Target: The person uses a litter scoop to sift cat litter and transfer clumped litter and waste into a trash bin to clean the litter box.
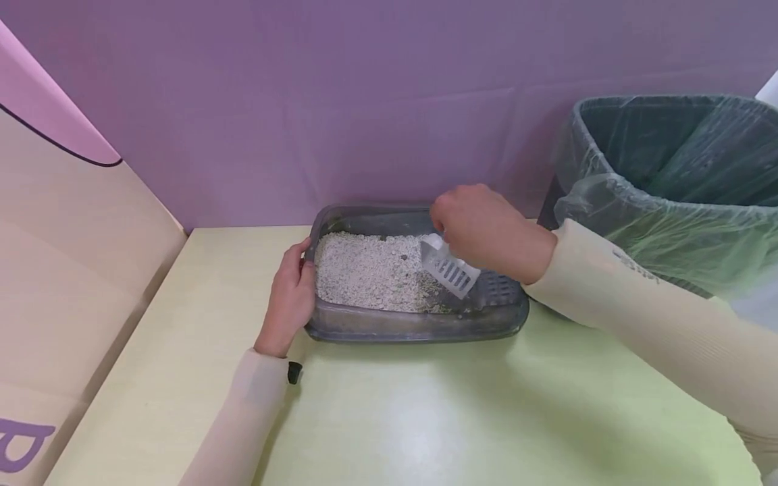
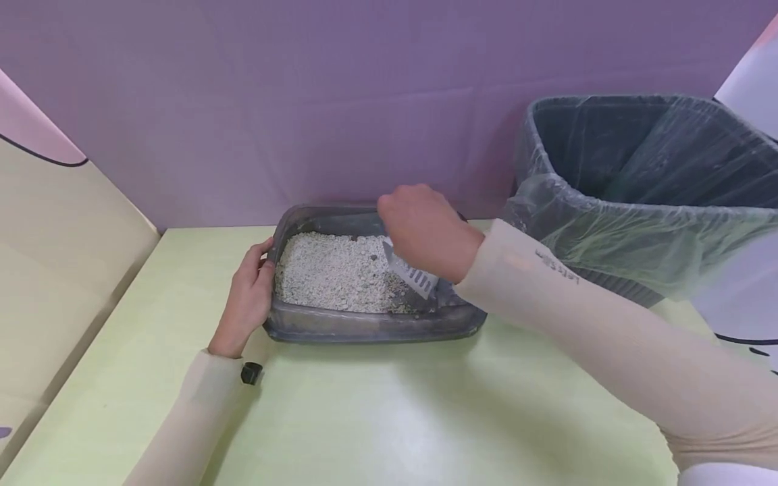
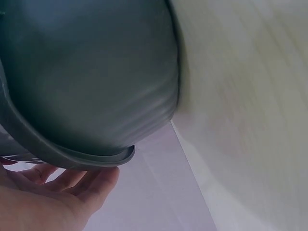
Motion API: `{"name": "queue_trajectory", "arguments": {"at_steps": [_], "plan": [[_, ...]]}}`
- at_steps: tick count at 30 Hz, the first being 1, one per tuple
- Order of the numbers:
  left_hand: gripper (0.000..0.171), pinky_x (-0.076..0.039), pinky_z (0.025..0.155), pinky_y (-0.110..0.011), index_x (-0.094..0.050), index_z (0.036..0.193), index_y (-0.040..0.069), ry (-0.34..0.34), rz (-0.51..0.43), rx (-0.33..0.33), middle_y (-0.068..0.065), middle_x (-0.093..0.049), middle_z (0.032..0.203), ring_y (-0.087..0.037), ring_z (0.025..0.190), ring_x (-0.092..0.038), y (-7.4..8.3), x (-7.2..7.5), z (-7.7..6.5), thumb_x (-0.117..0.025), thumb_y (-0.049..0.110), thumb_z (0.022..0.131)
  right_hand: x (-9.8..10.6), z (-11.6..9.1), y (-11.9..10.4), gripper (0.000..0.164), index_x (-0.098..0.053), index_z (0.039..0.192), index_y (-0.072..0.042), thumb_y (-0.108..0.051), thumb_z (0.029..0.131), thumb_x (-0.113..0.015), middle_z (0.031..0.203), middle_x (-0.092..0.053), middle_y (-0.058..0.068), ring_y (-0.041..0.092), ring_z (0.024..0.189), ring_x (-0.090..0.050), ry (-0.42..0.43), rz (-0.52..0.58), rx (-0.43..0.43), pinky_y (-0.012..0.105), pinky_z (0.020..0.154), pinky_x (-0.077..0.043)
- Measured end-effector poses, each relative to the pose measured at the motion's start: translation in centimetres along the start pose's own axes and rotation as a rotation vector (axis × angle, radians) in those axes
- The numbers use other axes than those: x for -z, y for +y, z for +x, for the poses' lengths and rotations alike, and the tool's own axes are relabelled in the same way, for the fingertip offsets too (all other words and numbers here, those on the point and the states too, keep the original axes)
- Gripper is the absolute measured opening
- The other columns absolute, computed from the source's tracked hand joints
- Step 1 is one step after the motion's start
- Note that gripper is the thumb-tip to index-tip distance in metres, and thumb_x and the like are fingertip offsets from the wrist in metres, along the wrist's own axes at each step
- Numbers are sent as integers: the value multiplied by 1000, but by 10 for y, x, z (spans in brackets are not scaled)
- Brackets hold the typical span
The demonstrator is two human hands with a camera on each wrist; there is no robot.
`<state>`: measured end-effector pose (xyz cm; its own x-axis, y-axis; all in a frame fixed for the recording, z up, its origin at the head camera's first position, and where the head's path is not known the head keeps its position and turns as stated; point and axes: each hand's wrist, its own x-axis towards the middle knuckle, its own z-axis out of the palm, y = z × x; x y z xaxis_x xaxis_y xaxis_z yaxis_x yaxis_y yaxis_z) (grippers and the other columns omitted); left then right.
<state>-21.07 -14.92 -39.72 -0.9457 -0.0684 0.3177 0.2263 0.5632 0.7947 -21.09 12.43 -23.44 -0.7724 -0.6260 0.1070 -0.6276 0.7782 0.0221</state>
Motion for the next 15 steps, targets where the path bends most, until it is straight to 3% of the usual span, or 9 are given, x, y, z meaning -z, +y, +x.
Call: {"name": "queue_trajectory", "arguments": {"at_steps": [6, 12, 13, 15], "plan": [[43, -40, 71, -37, -39, 142, 5, 1, -9, -1, -16, -53, 108, -24, 85, -49, 0, -3, 1, -37, 11, 99, -1, 23, -28, 18, -60, 73, -2, 10, 82, -51, 58, -44, 4, 16, 53, -34, -161, -86, 90, 28, 47, -35], [43, -40, 70, -37, -39, 141, 5, 6, 2, 5, -14, -53, 106, -24, 84, -50, 2, -2, 1, -37, 12, 99, 14, 44, -26, 14, -60, 95, -2, 5, 86, -51, 67, -42, 4, 14, 53, -29, -426, -9, 5, 29, 49, -32], [43, -40, 71, -37, -39, 141, 5, 7, 4, 6, -15, -53, 107, -24, 84, -50, 2, -1, 1, -37, 12, 99, 17, 47, -22, 13, -59, 93, -3, 4, 87, -49, 67, -39, 3, 13, 53, -26, -476, 18, -20, 28, 48, -30], [43, -40, 72, -38, -39, 142, 5, 6, 7, 9, -17, -53, 110, -25, 86, -50, 2, 0, 1, -37, 12, 99, 19, 51, -9, 21, -54, 74, -7, 7, 84, -43, 61, -30, 0, 12, 50, -19, -544, 88, -25, 26, 45, -25]]}}
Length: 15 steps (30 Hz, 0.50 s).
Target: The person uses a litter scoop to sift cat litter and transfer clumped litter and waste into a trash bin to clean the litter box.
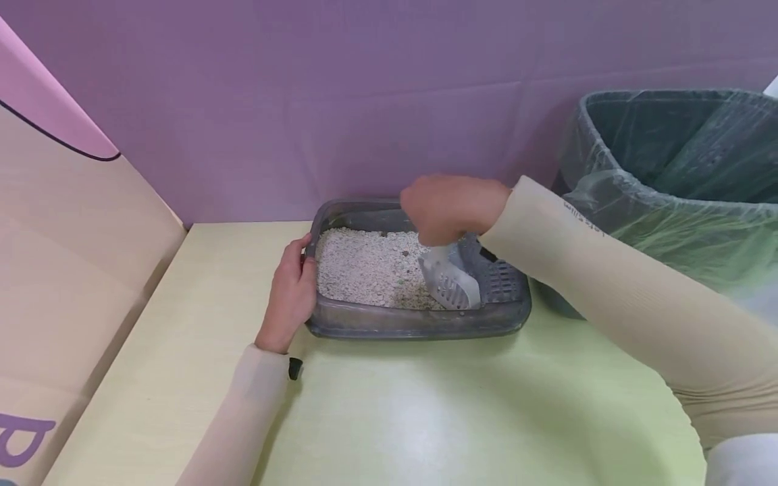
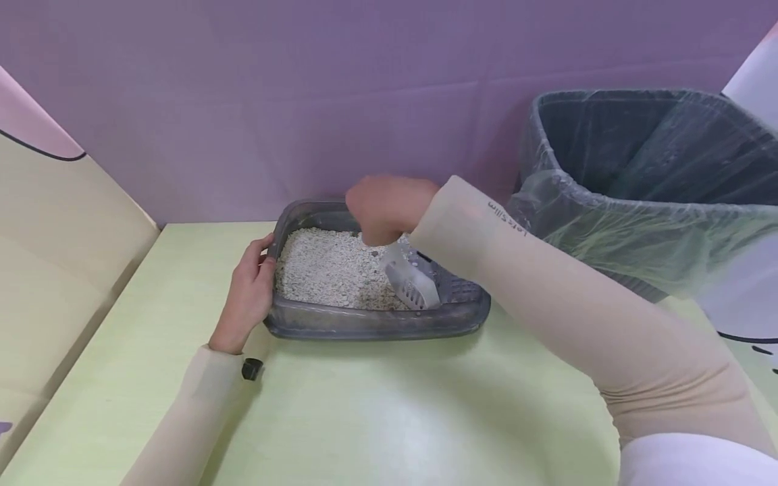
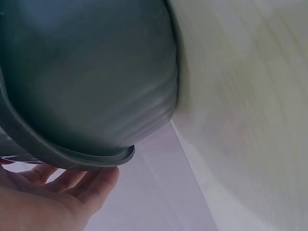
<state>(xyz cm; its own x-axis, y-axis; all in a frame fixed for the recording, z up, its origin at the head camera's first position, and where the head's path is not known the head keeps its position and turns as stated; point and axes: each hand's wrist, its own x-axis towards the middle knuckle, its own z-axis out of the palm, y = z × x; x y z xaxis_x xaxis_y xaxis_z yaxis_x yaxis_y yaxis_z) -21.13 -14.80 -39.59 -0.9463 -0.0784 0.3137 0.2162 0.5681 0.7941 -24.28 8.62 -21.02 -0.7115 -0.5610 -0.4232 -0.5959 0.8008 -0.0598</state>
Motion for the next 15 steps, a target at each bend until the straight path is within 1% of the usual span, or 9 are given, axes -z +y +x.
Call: {"name": "queue_trajectory", "arguments": {"at_steps": [1, 2, 4, 5, 7, 8, 10, 12, 15], "plan": [[43, -40, 72, -38, -39, 142, 5, 0, -1, 0, -18, -53, 111, -25, 87, -50, -1, 0, 0, -37, 12, 99, 2, 1, 7, 25, -49, 66, -10, 6, 83, -42, 58, -27, -1, 11, 47, -19, -26, 30, 13, 25, 45, -24], [43, -40, 72, -38, -39, 142, 5, -1, -3, 1, -18, -53, 112, -25, 87, -50, -1, 1, 0, -37, 12, 99, 4, -1, 15, 25, -48, 64, -10, 4, 84, -42, 58, -31, -1, 10, 45, -21, -42, 65, 30, 25, 45, -26], [43, -40, 73, -38, -39, 142, 4, -2, -8, 0, -19, -53, 112, -25, 87, -50, -2, 1, 0, -37, 12, 99, 4, -5, 31, 25, -52, 66, -10, -1, 87, -43, 59, -42, -1, 11, 42, -32, -44, 134, 59, 26, 47, -34], [43, -40, 73, -38, -39, 142, 4, -3, -9, -1, -19, -53, 113, -25, 87, -50, -2, 2, 0, -37, 12, 99, 3, -8, 39, 24, -56, 68, -10, -2, 88, -44, 59, -47, 0, 13, 42, -39, -34, 165, 68, 27, 50, -38], [43, -40, 73, -38, -39, 142, 4, -1, -12, -1, -19, -53, 112, -25, 87, -50, -2, 3, 0, -37, 12, 99, -2, -13, 51, 15, -63, 88, -7, -10, 94, -49, 69, -58, 6, 19, 50, -53, -5, 234, 56, 33, 59, -46], [43, -40, 73, -38, -39, 142, 4, 0, -13, 1, -18, -53, 112, -25, 87, -50, -2, 4, -1, -37, 12, 99, -6, -14, 55, 14, -63, 98, -5, -12, 95, -51, 75, -61, 9, 21, 53, -55, 8, 276, 55, 36, 63, -47], [43, -40, 73, -38, -39, 142, 4, 2, -12, 3, -18, -53, 112, -24, 87, -50, -1, 5, -1, -36, 12, 99, -16, -14, 62, 13, -63, 98, -4, -12, 96, -53, 68, -59, 9, 22, 53, -55, 32, 353, 53, 36, 61, -47], [43, -40, 72, -38, -38, 142, 5, -3, -14, 3, -17, -53, 110, -24, 86, -50, 0, 5, 0, -36, 12, 100, -25, -14, 66, 12, -63, 99, -4, -14, 95, -56, 69, -59, 9, 23, 54, -55, 56, 399, 42, 37, 60, -47], [43, -40, 71, -37, -38, 142, 5, -6, -16, -2, -17, -53, 110, -23, 85, -50, 1, 4, 0, -36, 12, 100, -29, -19, 64, 10, -63, 100, -6, -12, 94, -58, 85, -62, 8, 22, 66, -57, 144, 355, 16, 37, 62, -46]]}}
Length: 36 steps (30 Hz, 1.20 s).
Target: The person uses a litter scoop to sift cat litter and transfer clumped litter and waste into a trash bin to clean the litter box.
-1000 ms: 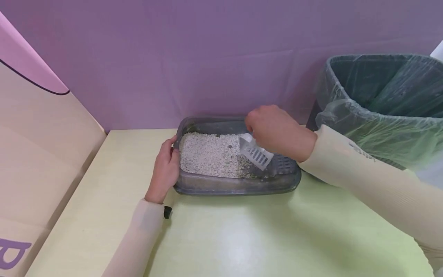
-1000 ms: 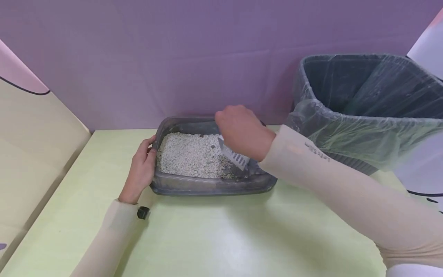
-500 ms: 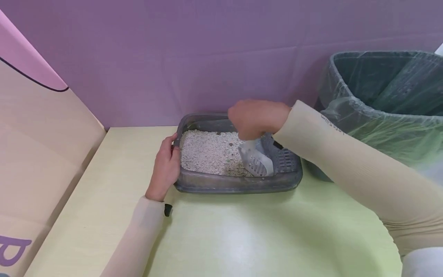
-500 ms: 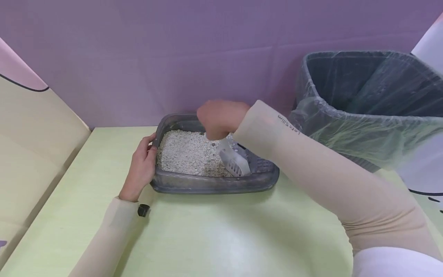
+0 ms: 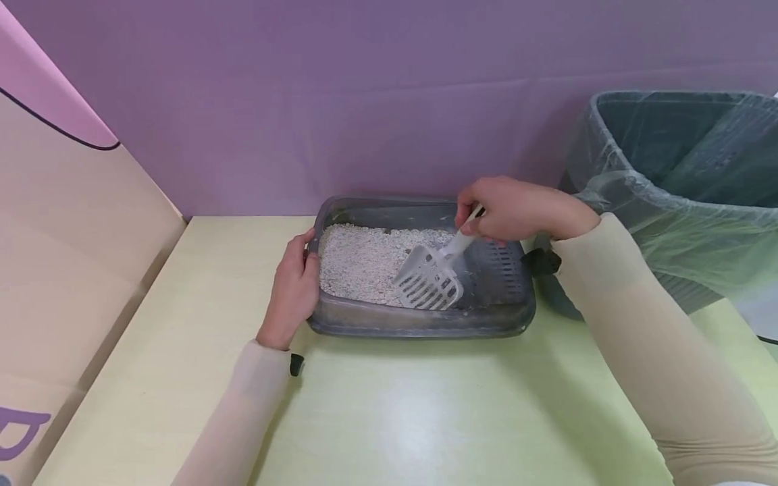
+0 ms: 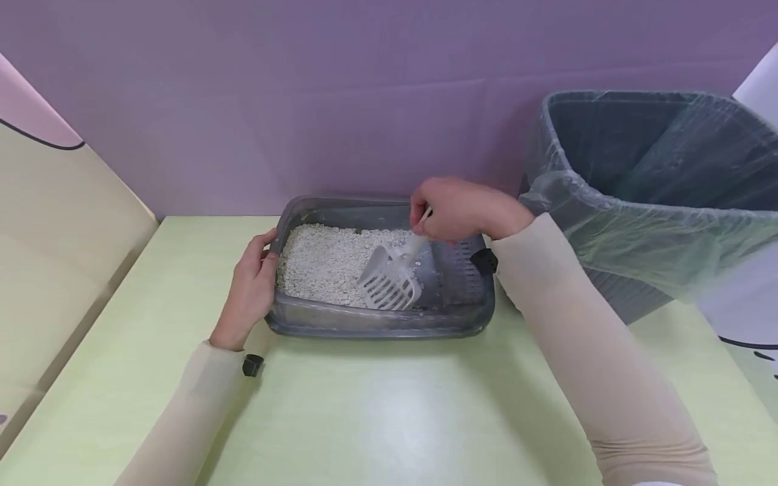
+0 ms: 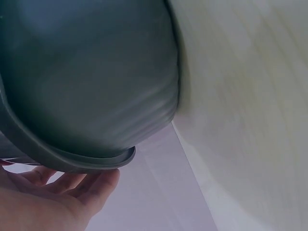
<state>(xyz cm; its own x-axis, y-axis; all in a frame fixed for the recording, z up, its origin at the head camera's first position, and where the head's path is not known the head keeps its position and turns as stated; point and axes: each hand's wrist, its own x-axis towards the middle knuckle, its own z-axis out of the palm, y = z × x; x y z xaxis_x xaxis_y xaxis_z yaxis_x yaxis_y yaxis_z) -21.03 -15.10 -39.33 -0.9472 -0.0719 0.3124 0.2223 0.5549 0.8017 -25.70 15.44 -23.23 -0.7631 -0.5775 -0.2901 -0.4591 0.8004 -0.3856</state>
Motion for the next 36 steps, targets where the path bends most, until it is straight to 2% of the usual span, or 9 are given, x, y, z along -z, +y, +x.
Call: {"name": "queue_trajectory", "arguments": {"at_steps": [4, 8, 11, 15, 19, 27, 32, 35, 36], "plan": [[43, -40, 70, -37, -39, 142, 5, 3, -6, -3, -15, -53, 109, -23, 84, -49, 0, -1, 0, -36, 12, 99, 5, -9, -17, 8, -62, 97, -9, -8, 92, -56, 96, -60, 6, 24, 79, -52, 105, -163, -12, 37, 66, -41], [43, -40, 70, -37, -39, 142, 5, 5, -8, -7, -15, -52, 111, -23, 85, -49, 0, 0, 0, -37, 11, 99, 8, -10, -33, 18, -59, 83, -10, 4, 85, -46, 78, -53, 6, 21, 61, -40, 83, -266, 1, 34, 57, -33], [43, -41, 74, -38, -39, 142, 4, 6, -8, -9, -17, -52, 118, -24, 89, -50, 1, 0, 0, -37, 11, 99, 8, -5, -33, 23, -58, 78, -11, 7, 80, -42, 75, -52, 5, 19, 58, -38, 31, -286, 28, 33, 56, -32], [43, -41, 75, -38, -39, 142, 4, 0, -5, -2, -16, -51, 120, -23, 91, -50, 1, 0, -1, -37, 12, 99, 7, 1, -15, 16, -60, 83, -9, 0, 87, -48, 78, -55, 4, 18, 59, -45, -37, -197, 35, 33, 56, -37], [43, -40, 69, -37, -38, 142, 5, -10, 10, -3, -13, -52, 106, -23, 82, -49, 1, 1, -2, -36, 12, 100, 2, -1, 8, 9, -61, 92, -5, -10, 94, -53, 70, -56, 8, 19, 52, -49, -64, -16, -10, 35, 52, -42], [43, -39, 64, -36, -38, 143, 5, -2, -5, -2, -10, -50, 95, -22, 75, -47, -1, 5, -1, -35, 13, 100, -19, -6, 36, 18, -64, 106, -1, -15, 95, -57, 74, -58, 10, 18, 50, -47, -95, 222, -60, 36, 51, -46], [43, -39, 61, -36, -38, 142, 4, 4, -2, -11, -10, -48, 92, -22, 71, -47, -4, 5, -1, -35, 12, 100, -46, 1, 43, 24, -66, 115, -2, -6, 93, -56, 76, -62, 5, 12, 55, -44, -168, 189, 54, 32, 55, -41], [43, -40, 65, -37, -38, 142, 4, 13, 0, -11, -13, -51, 99, -22, 77, -48, -4, 5, 0, -34, 12, 100, -66, 9, 39, 30, -64, 121, -2, -2, 93, -52, 82, -62, 2, 11, 59, -42, -202, 136, 114, 30, 62, -39], [42, -40, 67, -37, -38, 142, 3, 16, 0, -13, -14, -52, 103, -23, 79, -49, -3, 5, 0, -34, 12, 100, -72, 12, 36, 31, -63, 123, -3, -3, 94, -51, 76, -60, 2, 13, 56, -37, -213, 130, 110, 30, 59, -36]]}}
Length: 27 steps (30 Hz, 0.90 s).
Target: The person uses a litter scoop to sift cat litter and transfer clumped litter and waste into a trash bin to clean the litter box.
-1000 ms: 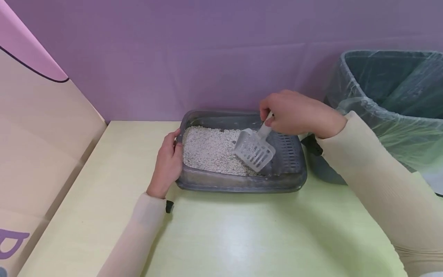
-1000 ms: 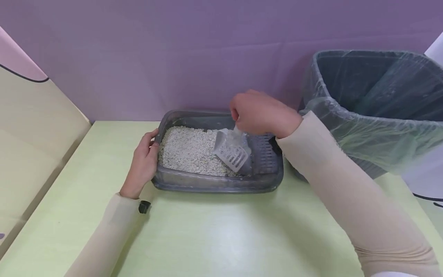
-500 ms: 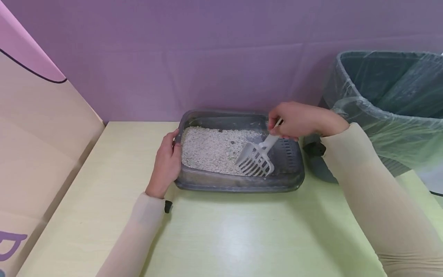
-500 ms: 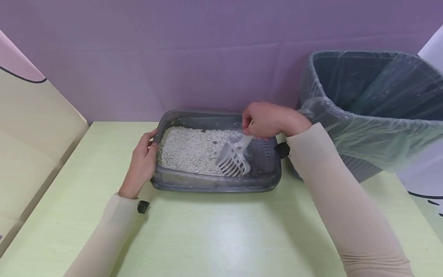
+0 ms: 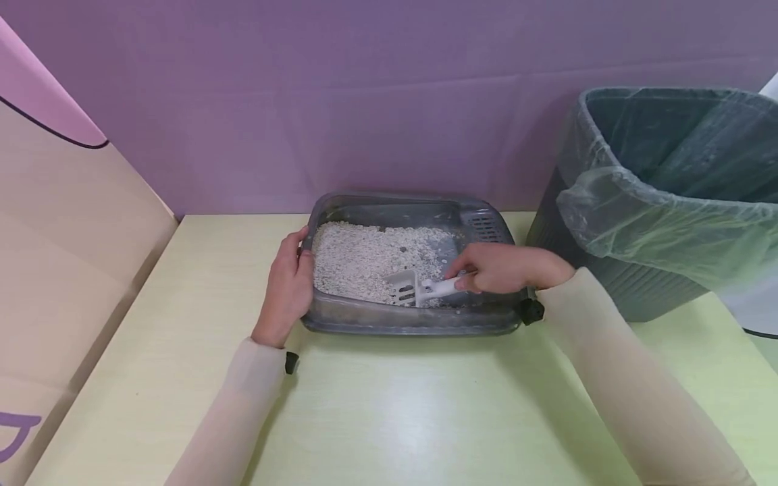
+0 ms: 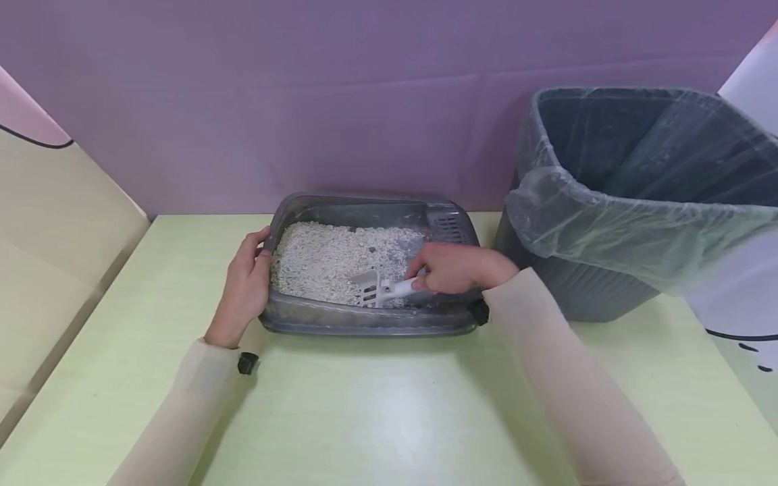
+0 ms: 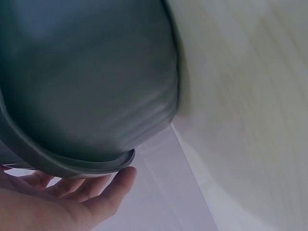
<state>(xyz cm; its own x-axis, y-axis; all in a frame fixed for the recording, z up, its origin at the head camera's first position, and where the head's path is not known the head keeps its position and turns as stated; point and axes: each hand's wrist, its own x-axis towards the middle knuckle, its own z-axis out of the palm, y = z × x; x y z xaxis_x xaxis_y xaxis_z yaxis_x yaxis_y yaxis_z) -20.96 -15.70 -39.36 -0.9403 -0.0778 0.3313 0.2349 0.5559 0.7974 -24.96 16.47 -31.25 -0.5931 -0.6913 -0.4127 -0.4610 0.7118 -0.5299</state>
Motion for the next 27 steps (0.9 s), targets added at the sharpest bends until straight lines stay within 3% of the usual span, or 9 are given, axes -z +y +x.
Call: {"name": "queue_trajectory", "arguments": {"at_steps": [3, 5, 9, 17, 27], "plan": [[42, -40, 74, -38, -38, 141, 3, 6, 6, -5, -17, -53, 112, -24, 87, -50, 0, 0, 0, -34, 12, 100, -16, 12, -9, 33, -59, 129, -7, -8, 98, -47, 85, -60, 4, 15, 64, -44, -15, -7, 5, 32, 66, -39], [42, -40, 77, -40, -38, 141, 2, 8, 13, -7, -18, -52, 116, -25, 91, -50, 0, 0, 0, -33, 12, 100, -25, 19, -14, 33, -57, 131, -10, -13, 100, -45, 99, -61, 5, 15, 81, -52, -13, -17, 20, 34, 75, -42], [43, -40, 83, -41, -38, 142, 3, 6, 24, 1, -17, -51, 121, -24, 97, -49, 0, -1, 0, -33, 12, 100, -38, 29, -18, 26, -56, 124, -11, -18, 100, -46, 101, -57, 5, 18, 90, -52, -2, 17, 32, 36, 79, -40], [43, -40, 82, -41, -39, 141, 3, 0, 23, -1, -19, -52, 118, -25, 95, -49, 0, 0, 1, -35, 10, 100, -41, 25, -18, 23, -55, 116, -10, -24, 101, -45, 81, -50, 5, 15, 61, -41, 100, 86, 41, 33, 63, -38], [42, -41, 85, -42, -39, 141, 4, 3, 17, 0, -14, -49, 129, -25, 101, -50, -1, 1, 0, -34, 13, 100, -59, 24, -7, 21, -55, 114, -9, -21, 102, -43, 69, -42, 1, 14, 52, -30, 195, 105, 88, 29, 52, -31]]}}
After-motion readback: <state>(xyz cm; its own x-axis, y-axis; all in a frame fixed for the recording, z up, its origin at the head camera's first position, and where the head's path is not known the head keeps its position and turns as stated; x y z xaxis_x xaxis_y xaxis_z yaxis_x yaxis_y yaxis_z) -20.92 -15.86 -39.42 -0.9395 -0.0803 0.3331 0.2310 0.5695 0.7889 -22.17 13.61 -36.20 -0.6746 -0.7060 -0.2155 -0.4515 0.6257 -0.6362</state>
